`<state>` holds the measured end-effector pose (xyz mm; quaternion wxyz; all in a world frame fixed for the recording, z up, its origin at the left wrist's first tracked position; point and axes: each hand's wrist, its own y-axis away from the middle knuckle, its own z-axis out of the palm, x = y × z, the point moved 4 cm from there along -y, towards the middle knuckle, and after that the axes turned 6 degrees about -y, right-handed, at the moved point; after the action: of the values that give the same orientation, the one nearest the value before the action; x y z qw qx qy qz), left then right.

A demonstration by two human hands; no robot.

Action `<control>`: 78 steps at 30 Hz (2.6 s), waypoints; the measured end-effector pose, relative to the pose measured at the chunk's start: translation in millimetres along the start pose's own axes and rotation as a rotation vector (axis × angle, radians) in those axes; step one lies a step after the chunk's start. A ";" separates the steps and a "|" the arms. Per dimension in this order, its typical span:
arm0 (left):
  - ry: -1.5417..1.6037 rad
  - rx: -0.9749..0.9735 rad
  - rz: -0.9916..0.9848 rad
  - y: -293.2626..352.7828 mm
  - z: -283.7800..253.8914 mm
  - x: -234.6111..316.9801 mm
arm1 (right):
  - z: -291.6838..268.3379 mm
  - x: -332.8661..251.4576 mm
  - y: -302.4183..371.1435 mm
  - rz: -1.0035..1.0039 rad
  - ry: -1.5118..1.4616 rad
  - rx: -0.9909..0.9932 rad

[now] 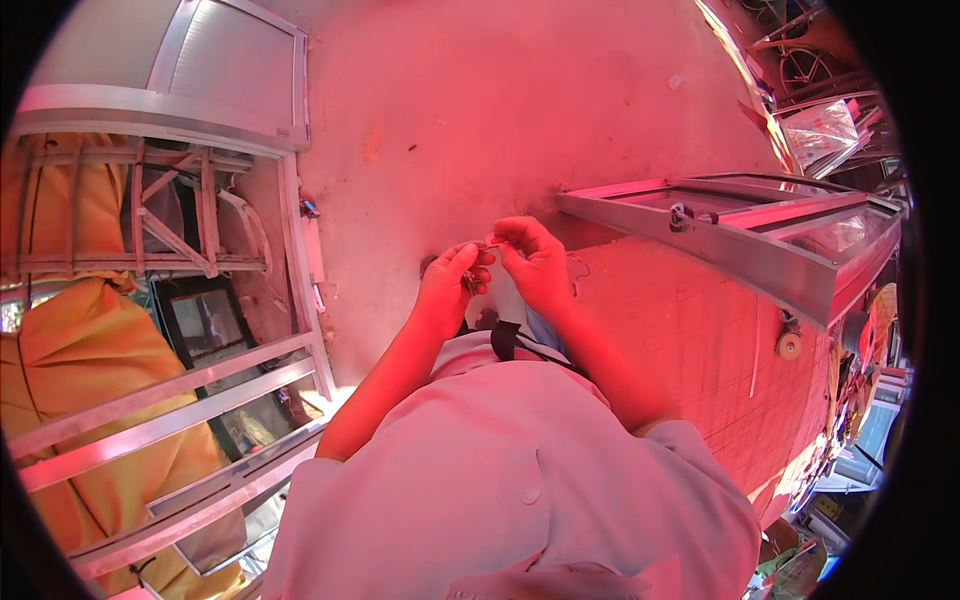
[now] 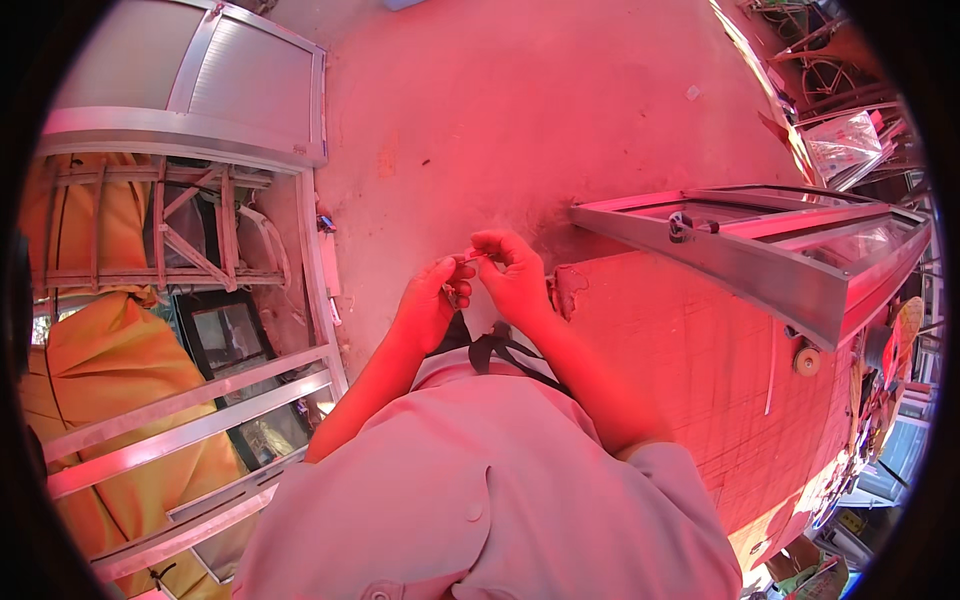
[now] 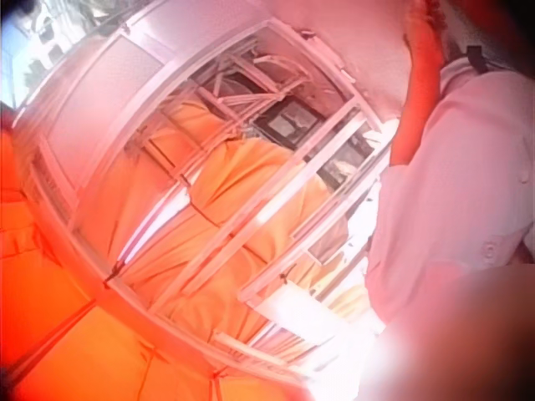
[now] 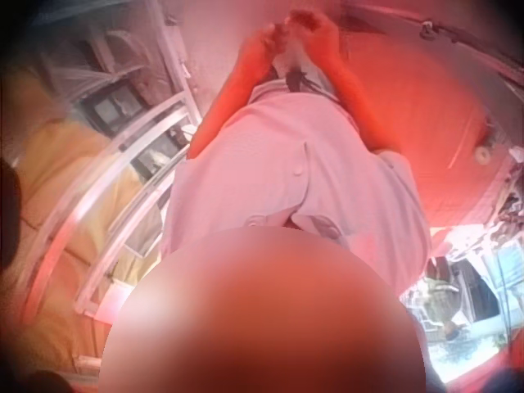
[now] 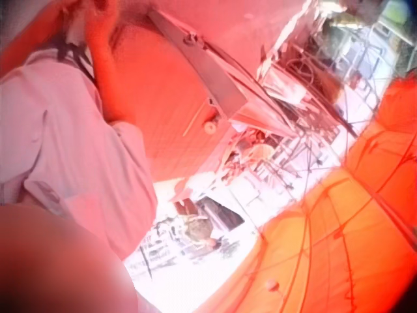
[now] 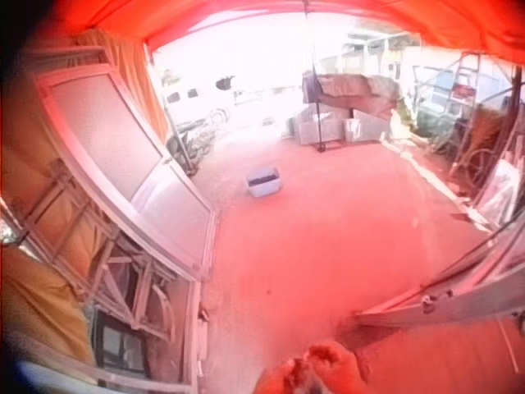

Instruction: The person marks and cuts a red plastic strip, then moves around a cluttered workshop to gather materials. They use a cordless drill to fasten components of a window frame on a workbench.

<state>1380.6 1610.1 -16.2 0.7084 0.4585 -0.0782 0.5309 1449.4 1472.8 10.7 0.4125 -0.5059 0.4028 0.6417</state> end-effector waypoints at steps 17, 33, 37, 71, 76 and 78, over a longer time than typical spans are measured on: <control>-0.461 -0.168 -0.114 -343.0 105.6 212.5 | -71.6 -56.5 -350.7 0.213 0.070 0.192; -0.357 -0.249 -0.386 -674.6 372.4 203.1 | -410.5 -105.6 -530.6 0.241 -0.126 0.682; -0.493 -0.287 -0.488 -734.9 463.4 181.8 | -496.0 -138.5 -533.0 0.191 -0.214 0.788; -1.207 -1.182 -1.109 -912.1 1336.5 -245.2 | -1281.0 -352.4 -507.9 -0.057 -0.247 1.416; -1.250 -1.261 -0.956 -931.8 1427.0 -327.4 | -1368.2 -359.7 -461.5 0.042 -0.363 1.615; -1.243 -1.215 -0.957 -937.3 1468.4 -363.3 | -1408.3 -339.5 -439.6 0.044 -0.373 1.744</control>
<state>2551.0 272.3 68.6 0.7959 0.1977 -0.5011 -0.2761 2357.7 263.1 69.5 0.6971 0.1082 0.6838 0.1867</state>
